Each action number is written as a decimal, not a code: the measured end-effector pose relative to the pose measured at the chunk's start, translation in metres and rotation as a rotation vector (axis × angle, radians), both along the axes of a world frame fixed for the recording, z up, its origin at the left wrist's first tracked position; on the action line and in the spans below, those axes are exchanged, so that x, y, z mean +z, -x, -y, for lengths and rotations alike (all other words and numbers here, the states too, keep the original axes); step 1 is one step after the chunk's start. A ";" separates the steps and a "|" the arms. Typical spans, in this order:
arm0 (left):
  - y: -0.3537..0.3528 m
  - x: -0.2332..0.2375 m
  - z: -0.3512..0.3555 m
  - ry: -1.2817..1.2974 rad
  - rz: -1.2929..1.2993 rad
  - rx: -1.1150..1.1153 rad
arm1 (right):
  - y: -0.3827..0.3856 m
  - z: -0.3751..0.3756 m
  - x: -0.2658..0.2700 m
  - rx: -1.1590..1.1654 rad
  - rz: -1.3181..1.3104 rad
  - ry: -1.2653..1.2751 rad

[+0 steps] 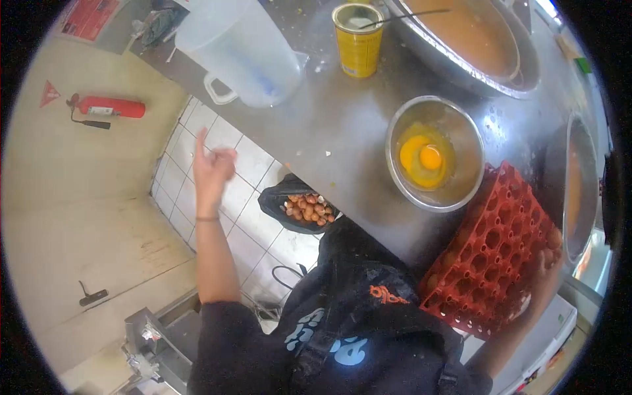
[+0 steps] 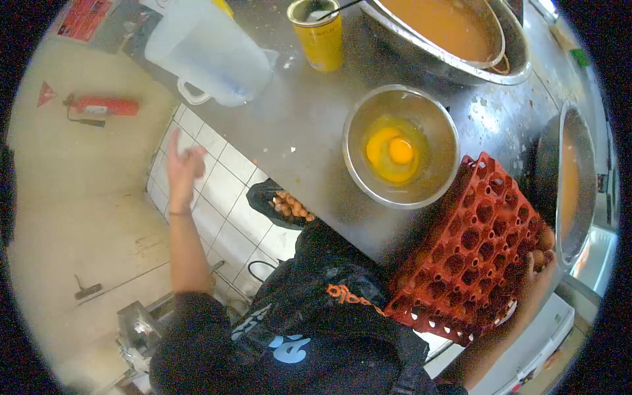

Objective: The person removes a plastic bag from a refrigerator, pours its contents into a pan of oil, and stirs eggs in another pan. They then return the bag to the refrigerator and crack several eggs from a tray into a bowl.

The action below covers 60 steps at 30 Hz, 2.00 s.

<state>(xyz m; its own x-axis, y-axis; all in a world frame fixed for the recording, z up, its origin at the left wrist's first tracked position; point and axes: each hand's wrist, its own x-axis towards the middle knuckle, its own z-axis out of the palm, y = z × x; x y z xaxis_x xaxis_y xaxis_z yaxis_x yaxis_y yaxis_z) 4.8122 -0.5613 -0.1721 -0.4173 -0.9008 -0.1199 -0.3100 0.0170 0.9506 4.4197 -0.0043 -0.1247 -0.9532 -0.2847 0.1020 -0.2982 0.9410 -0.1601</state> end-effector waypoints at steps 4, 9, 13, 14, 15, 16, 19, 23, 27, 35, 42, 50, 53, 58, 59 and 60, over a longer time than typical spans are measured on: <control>0.043 0.042 0.049 -0.540 -0.476 0.047 | -0.008 0.013 0.012 -0.112 0.087 0.084; 0.060 0.019 0.103 -0.757 -0.607 0.085 | -0.018 0.022 0.014 -0.101 0.013 0.105; 0.065 0.021 0.085 -0.670 -0.500 0.144 | -0.017 0.014 0.007 -0.025 -0.062 0.148; 0.064 0.020 0.080 -0.634 -0.491 0.165 | -0.018 0.014 0.008 -0.035 -0.049 0.148; 0.061 0.026 0.071 -0.592 -0.530 0.146 | -0.019 0.017 0.011 -0.043 -0.033 0.149; 0.059 0.034 0.063 -0.475 -0.516 0.167 | -0.020 0.021 0.013 -0.049 -0.013 0.149; 0.049 0.056 0.042 -0.018 -0.380 0.151 | -0.029 0.033 0.022 -0.063 -0.055 0.150; 0.039 0.080 0.010 0.993 0.146 -0.178 | -0.022 0.030 0.018 -0.101 -0.031 0.145; 0.047 0.101 -0.014 1.512 0.712 -0.564 | -0.015 0.015 0.007 -0.062 -0.026 0.212; 0.036 0.074 -0.038 1.237 0.546 -0.605 | -0.041 0.050 0.056 -0.124 0.063 0.663; 0.037 0.000 -0.119 0.756 0.162 -0.647 | -0.049 0.178 0.083 0.391 0.810 1.165; 0.162 -0.008 -0.129 -0.426 -0.207 -0.460 | 0.004 0.307 0.052 0.277 1.026 -0.129; 0.161 -0.006 -0.135 -0.439 -0.283 -0.447 | -0.004 0.304 0.057 0.349 0.964 -0.173; 0.141 -0.010 -0.142 -0.434 -0.305 -0.412 | -0.018 0.285 0.050 0.412 1.101 -0.074; 0.134 -0.009 -0.141 -0.451 -0.304 -0.426 | -0.023 0.282 0.051 0.405 1.129 -0.081; 0.128 -0.007 -0.140 -0.472 -0.272 -0.424 | -0.027 0.279 0.050 0.420 1.135 -0.079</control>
<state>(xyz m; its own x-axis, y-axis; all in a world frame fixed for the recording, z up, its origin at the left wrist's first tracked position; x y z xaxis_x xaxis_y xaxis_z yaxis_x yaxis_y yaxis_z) 4.6842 -0.4208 -0.1792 -0.7927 -0.5305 -0.3004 -0.1173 -0.3508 0.9291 4.4471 -0.2831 -0.0751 -0.3208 -0.5604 -0.7636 -0.3097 0.8239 -0.4746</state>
